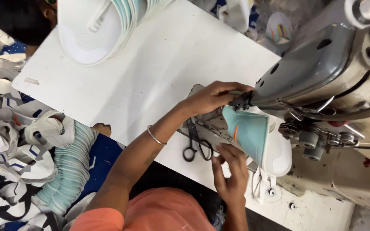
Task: Stitching a white elastic strap onto light blue shoe upper components using an industrial sewing machine.
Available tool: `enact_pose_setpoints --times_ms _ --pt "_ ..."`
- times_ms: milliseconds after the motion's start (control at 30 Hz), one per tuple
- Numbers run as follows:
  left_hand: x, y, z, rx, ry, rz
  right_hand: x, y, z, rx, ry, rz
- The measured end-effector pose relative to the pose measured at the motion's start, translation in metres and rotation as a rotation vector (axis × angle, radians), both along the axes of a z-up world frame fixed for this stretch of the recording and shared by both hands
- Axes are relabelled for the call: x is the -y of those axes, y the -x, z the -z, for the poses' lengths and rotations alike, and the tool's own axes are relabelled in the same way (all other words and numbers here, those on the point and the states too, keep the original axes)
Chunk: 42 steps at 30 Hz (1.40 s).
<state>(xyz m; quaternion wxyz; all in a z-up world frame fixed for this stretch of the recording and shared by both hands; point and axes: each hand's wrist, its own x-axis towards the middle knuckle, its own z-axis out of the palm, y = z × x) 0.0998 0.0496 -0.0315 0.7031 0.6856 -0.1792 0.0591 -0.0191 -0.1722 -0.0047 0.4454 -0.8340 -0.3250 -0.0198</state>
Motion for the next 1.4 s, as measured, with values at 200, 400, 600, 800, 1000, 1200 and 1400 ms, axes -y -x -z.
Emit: enact_pose_setpoints --times_ms 200,400,600,800,1000,1200,1400 --pt "0.002 0.046 -0.033 -0.028 -0.072 -0.190 -0.026 -0.035 -0.041 0.192 0.285 0.298" --pt "0.024 0.082 -0.045 0.164 -0.528 -0.620 -0.008 -0.067 -0.024 0.467 0.204 0.143" --pt "0.029 0.082 -0.043 0.173 -0.510 -0.664 0.001 -0.077 -0.024 0.406 0.167 0.079" --pt "0.025 0.086 -0.051 0.123 -0.630 -0.641 0.001 -0.088 -0.022 0.431 0.260 0.116" --pt "-0.004 0.081 -0.044 0.070 -0.548 -0.470 0.003 -0.074 -0.014 0.420 0.284 0.094" --pt "-0.200 0.123 0.076 0.108 -0.713 -1.000 0.079 -0.038 0.066 -0.049 0.162 0.604" --pt "-0.315 0.143 0.057 -0.302 -1.101 -0.862 0.101 -0.058 0.062 -0.007 0.168 0.695"
